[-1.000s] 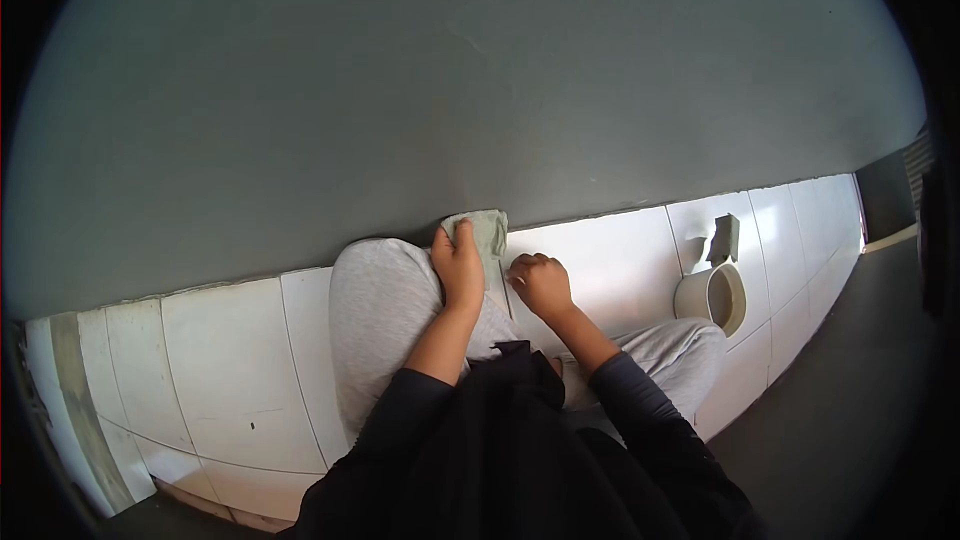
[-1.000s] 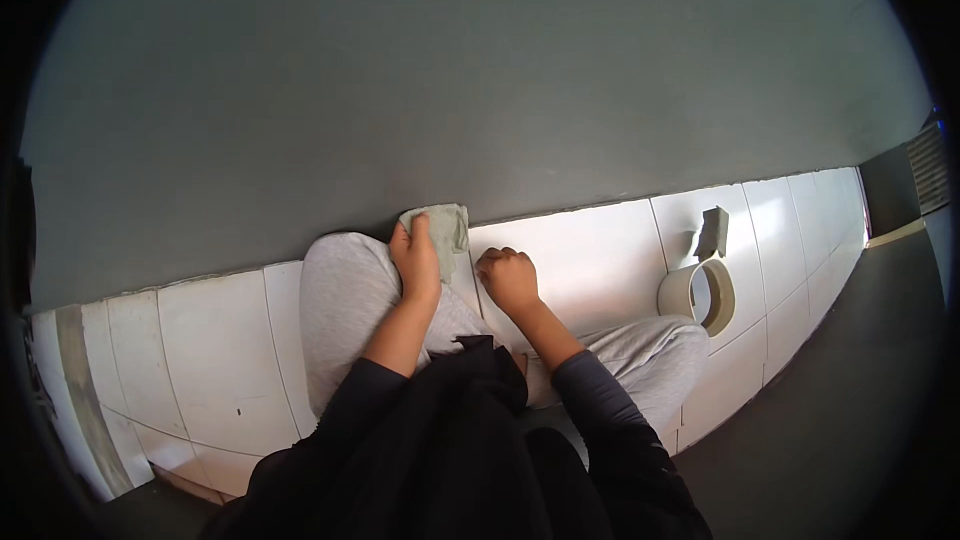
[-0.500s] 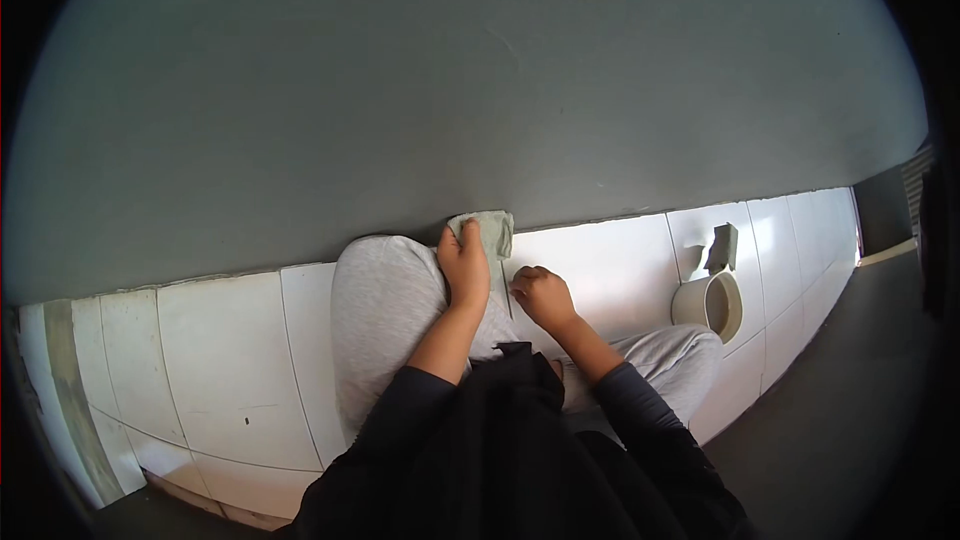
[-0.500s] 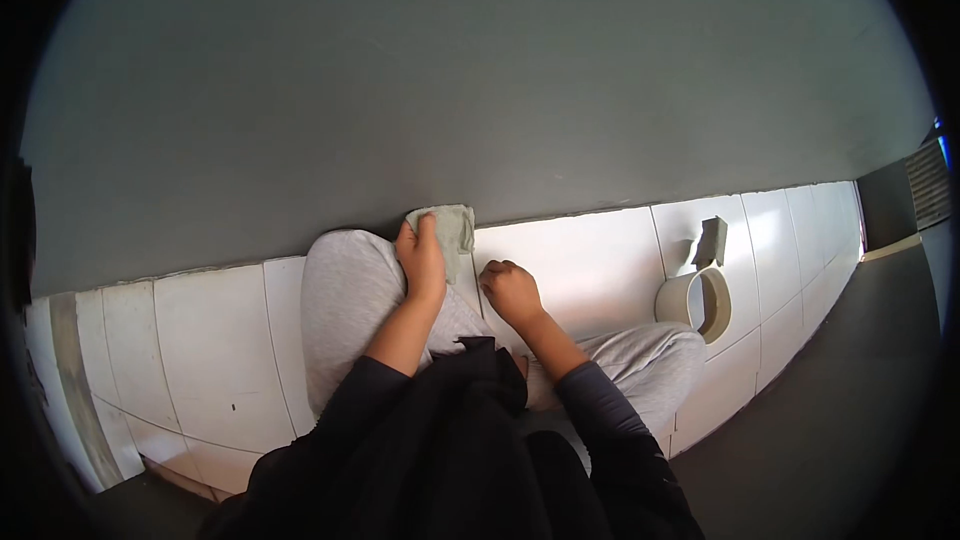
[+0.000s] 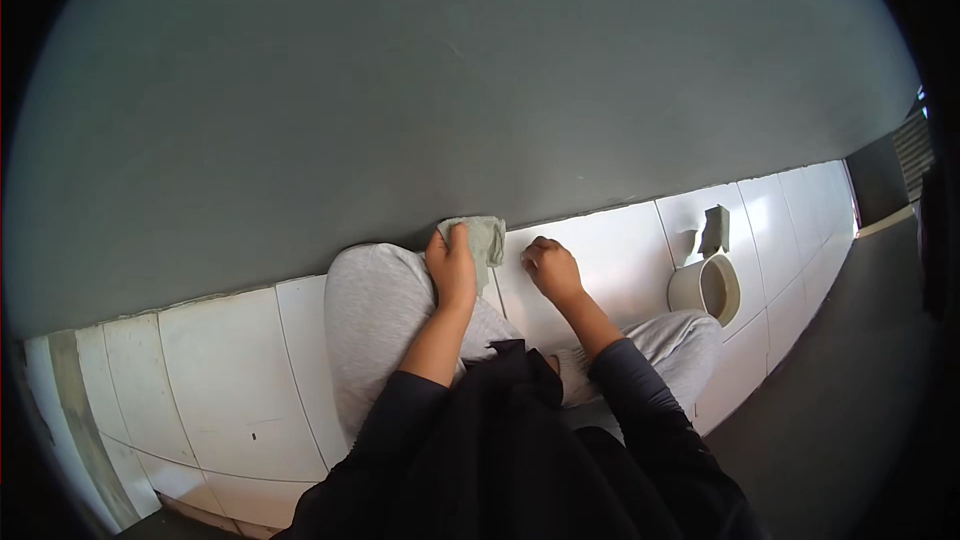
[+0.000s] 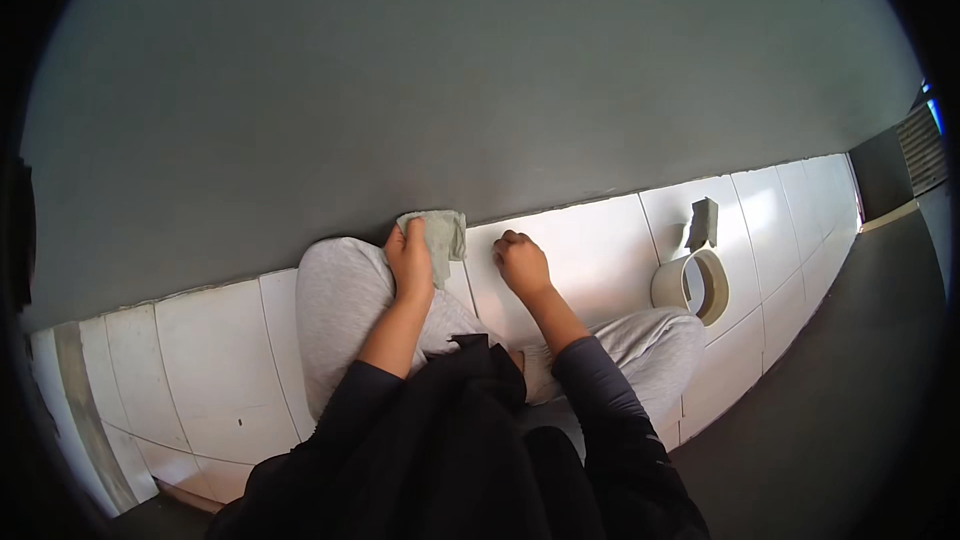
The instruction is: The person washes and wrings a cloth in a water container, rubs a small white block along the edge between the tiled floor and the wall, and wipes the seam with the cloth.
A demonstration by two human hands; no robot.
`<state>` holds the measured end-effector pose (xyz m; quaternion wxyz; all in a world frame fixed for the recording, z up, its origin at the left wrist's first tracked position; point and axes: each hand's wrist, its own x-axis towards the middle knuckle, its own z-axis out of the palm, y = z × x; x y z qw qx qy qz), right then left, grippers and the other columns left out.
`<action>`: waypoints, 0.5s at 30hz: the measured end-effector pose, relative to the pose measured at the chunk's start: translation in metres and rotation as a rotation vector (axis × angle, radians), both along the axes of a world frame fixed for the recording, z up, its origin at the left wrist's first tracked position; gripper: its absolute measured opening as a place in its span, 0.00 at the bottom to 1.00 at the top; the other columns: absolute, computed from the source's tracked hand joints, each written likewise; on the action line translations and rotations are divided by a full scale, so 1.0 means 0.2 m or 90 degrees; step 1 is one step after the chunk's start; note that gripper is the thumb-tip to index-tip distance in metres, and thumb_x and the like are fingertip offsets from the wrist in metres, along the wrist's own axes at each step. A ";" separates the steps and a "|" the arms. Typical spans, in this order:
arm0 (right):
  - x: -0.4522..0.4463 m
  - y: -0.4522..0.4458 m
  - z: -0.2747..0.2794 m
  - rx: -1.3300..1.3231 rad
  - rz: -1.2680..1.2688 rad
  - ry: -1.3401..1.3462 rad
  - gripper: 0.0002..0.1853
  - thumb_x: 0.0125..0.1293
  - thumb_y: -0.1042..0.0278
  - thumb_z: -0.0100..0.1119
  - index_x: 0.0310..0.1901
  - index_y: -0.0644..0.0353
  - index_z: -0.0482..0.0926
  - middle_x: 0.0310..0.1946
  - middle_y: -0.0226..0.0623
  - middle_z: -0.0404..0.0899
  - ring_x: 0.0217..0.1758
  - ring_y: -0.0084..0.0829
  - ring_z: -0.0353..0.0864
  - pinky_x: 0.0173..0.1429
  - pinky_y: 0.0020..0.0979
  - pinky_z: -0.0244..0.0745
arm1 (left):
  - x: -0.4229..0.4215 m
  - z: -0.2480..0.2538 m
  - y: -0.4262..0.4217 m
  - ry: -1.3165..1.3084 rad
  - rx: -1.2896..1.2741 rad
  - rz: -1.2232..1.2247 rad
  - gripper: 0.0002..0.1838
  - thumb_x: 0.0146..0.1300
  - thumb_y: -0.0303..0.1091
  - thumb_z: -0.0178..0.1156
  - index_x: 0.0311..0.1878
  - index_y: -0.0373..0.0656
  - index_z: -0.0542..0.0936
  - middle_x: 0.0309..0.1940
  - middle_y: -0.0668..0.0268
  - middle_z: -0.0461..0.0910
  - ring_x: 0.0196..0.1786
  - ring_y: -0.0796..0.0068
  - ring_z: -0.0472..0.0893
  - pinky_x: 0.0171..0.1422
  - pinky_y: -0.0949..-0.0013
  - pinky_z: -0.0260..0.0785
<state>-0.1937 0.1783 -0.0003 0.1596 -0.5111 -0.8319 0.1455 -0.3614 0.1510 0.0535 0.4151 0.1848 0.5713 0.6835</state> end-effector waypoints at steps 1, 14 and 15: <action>0.10 0.05 0.01 -0.013 -0.063 0.012 0.00 0.48 0.75 0.58 0.24 0.59 0.78 0.29 0.35 0.76 0.36 0.39 0.78 0.39 0.37 0.76 | 0.00 -0.01 0.00 0.006 0.005 -0.008 0.12 0.61 0.33 0.50 0.35 0.34 0.77 0.30 0.70 0.77 0.33 0.82 0.72 0.40 0.74 0.66; 0.03 0.05 -0.04 -0.005 -0.052 0.075 0.04 0.48 0.76 0.59 0.28 0.58 0.81 0.34 0.33 0.80 0.38 0.36 0.79 0.43 0.34 0.77 | -0.01 -0.04 0.01 0.046 0.015 -0.012 0.12 0.61 0.34 0.51 0.36 0.34 0.78 0.30 0.68 0.78 0.34 0.81 0.73 0.41 0.73 0.66; 0.01 0.05 -0.04 -0.005 -0.052 0.079 0.04 0.48 0.76 0.59 0.28 0.58 0.81 0.34 0.33 0.80 0.38 0.36 0.79 0.43 0.34 0.77 | -0.01 -0.03 0.00 0.060 -0.006 -0.014 0.12 0.60 0.35 0.52 0.36 0.34 0.78 0.30 0.68 0.79 0.35 0.81 0.73 0.42 0.73 0.66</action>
